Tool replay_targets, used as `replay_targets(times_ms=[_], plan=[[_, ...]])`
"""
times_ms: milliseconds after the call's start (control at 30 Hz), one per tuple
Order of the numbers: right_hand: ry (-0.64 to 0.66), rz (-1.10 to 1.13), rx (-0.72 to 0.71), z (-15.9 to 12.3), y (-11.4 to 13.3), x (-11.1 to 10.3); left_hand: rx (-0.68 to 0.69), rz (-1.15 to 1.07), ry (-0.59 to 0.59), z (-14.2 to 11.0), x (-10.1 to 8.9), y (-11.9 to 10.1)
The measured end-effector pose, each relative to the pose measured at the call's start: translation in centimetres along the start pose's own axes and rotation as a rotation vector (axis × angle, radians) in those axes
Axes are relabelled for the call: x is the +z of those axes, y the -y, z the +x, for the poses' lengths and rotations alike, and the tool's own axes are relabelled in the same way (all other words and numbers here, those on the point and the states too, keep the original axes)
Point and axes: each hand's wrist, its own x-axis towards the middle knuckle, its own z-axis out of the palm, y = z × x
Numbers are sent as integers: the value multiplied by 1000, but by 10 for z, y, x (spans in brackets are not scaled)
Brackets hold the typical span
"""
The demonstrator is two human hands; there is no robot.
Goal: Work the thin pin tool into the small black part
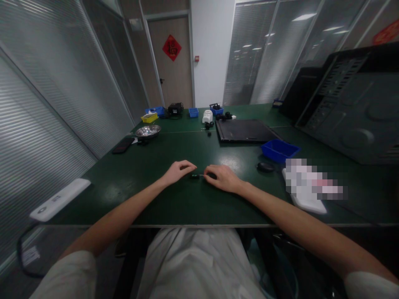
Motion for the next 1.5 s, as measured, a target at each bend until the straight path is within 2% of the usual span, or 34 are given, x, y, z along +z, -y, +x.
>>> replay_targets(times_ms=[133, 233, 333, 433, 600, 967, 1200, 1500], plan=[[6, 0, -9, 0, 0, 0, 45, -94, -105, -2, 7, 5], [6, -18, -9, -1, 0, 1, 138, -38, -122, -5, 12, 1], [14, -31, -6, 0, 0, 1, 196, 106, -87, -10, 10, -9], [23, -29, -4, 0, 0, 0, 191, 245, -22, -15, 7, -20], [23, -40, -6, 0, -1, 1, 201, 318, 31, -15, 7, -27], [23, -64, -18, -1, 1, 1, 186, 251, 73, -14, 7, -22], [25, -51, -23, -1, 2, 0, 218, 200, 49, -16, 6, -27], [1, 20, -50, -1, 0, 0, 156, 125, -5, -15, 9, -23]])
